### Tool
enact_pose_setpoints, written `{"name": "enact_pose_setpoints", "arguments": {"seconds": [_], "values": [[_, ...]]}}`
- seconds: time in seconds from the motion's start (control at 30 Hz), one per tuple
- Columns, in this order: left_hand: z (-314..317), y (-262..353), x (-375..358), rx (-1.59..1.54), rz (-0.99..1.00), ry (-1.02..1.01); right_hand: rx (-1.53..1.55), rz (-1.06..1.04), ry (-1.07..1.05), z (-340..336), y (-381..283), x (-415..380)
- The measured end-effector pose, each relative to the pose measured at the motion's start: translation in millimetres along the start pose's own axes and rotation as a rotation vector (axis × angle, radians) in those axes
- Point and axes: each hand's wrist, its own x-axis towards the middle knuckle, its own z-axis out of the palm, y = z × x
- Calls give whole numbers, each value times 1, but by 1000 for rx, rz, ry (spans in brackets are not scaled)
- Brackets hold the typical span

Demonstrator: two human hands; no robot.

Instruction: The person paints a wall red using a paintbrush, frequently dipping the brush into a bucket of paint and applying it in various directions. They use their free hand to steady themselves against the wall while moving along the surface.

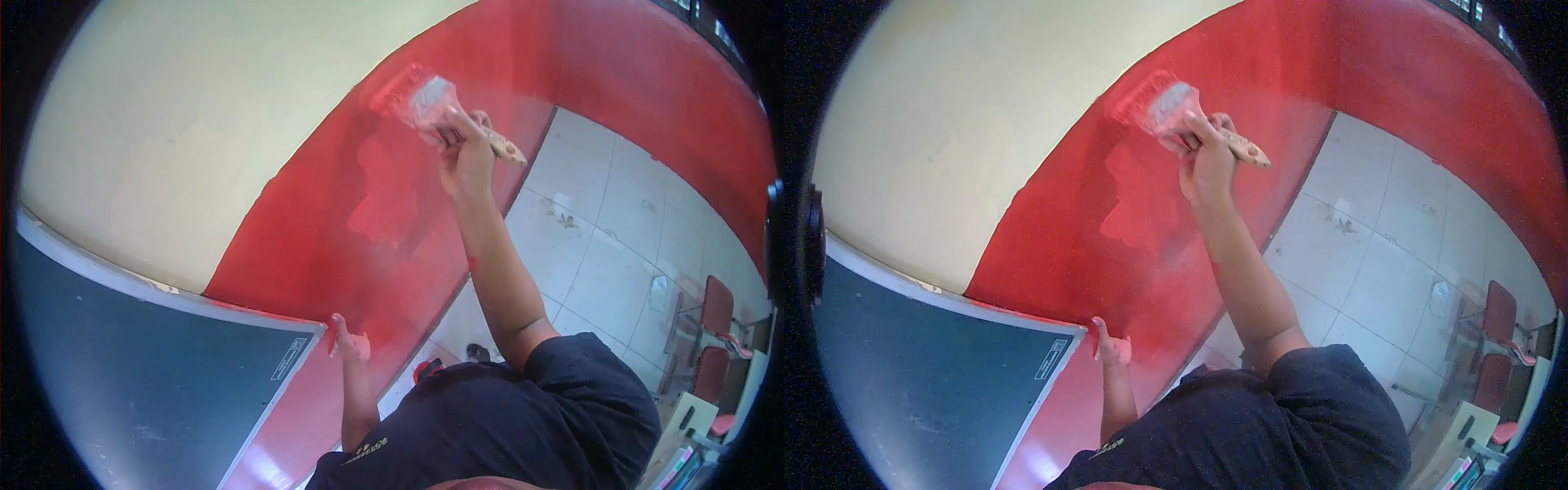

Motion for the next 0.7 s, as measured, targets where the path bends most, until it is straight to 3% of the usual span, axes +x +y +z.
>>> {"name": "enact_pose_setpoints", "arguments": {"seconds": [0.07, 0.13, 0.2, 0.3, 0.47, 0.6, 0.7], "values": [[-1, -3, 2, -13, -6, -6, 68, -23, -18, 14, 11, 2], [6, -5, 0, -45, 16, 136, 23, 53, 46, 11, 31, 3], [4, -4, 1, -34, 4, 120, 39, 84, 88, -7, 36, -9], [1, -3, -1, -27, -7, 53, -172, 141, 199, -32, 23, -26], [-1, -2, 0, -14, 19, -56, -67, 26, 70, -23, 5, -14], [10, 0, -6, -21, 19, 54, 104, -39, 16, 11, 9, -5], [9, -1, -6, -37, 19, 92, 64, -19, 42, -8, 42, -2]]}}
